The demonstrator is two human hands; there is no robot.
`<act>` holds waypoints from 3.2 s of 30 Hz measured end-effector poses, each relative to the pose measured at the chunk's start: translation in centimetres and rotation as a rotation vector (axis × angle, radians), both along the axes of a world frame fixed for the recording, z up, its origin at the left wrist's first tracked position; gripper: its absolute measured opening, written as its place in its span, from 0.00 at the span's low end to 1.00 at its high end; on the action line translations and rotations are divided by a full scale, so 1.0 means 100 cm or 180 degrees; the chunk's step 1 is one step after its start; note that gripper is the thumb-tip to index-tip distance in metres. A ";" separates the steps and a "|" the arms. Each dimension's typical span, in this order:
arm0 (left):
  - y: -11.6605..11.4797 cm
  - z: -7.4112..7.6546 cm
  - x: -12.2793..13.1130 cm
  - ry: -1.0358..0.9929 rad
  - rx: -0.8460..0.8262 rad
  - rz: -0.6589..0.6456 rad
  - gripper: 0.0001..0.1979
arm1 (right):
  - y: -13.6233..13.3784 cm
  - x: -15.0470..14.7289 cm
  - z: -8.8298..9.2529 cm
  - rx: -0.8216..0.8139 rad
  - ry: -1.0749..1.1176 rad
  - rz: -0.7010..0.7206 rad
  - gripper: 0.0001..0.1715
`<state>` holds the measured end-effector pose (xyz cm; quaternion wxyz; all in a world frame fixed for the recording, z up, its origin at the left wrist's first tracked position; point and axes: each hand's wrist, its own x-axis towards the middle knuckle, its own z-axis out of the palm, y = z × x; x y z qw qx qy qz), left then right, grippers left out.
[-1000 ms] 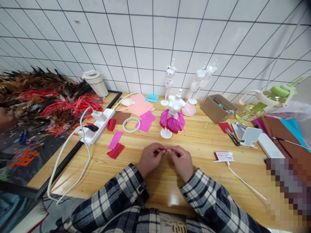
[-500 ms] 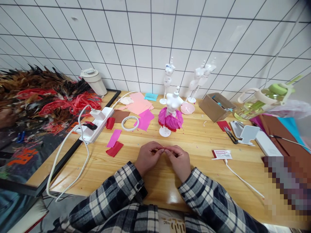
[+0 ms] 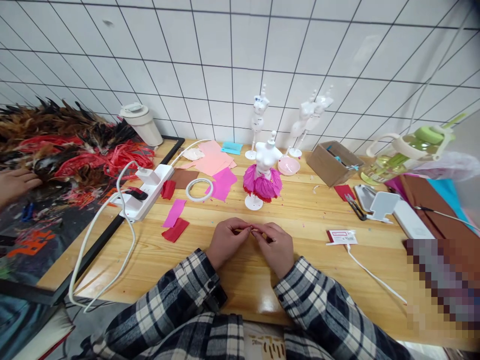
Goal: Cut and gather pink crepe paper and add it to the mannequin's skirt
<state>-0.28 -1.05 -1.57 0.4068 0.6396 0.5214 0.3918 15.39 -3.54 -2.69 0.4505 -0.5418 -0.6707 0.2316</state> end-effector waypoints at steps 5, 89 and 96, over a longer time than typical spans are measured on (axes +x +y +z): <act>-0.002 0.001 0.001 0.0166 0.0038 0.0083 0.06 | 0.004 0.004 -0.001 -0.0050 0.0144 0.0012 0.09; -0.009 0.004 0.054 0.2068 0.1861 -0.1590 0.17 | 0.058 0.135 0.016 -0.0089 -0.2815 0.0223 0.16; 0.010 -0.016 0.076 0.2240 0.1802 -0.1631 0.21 | 0.061 0.133 0.008 -0.0274 -0.3242 0.0223 0.15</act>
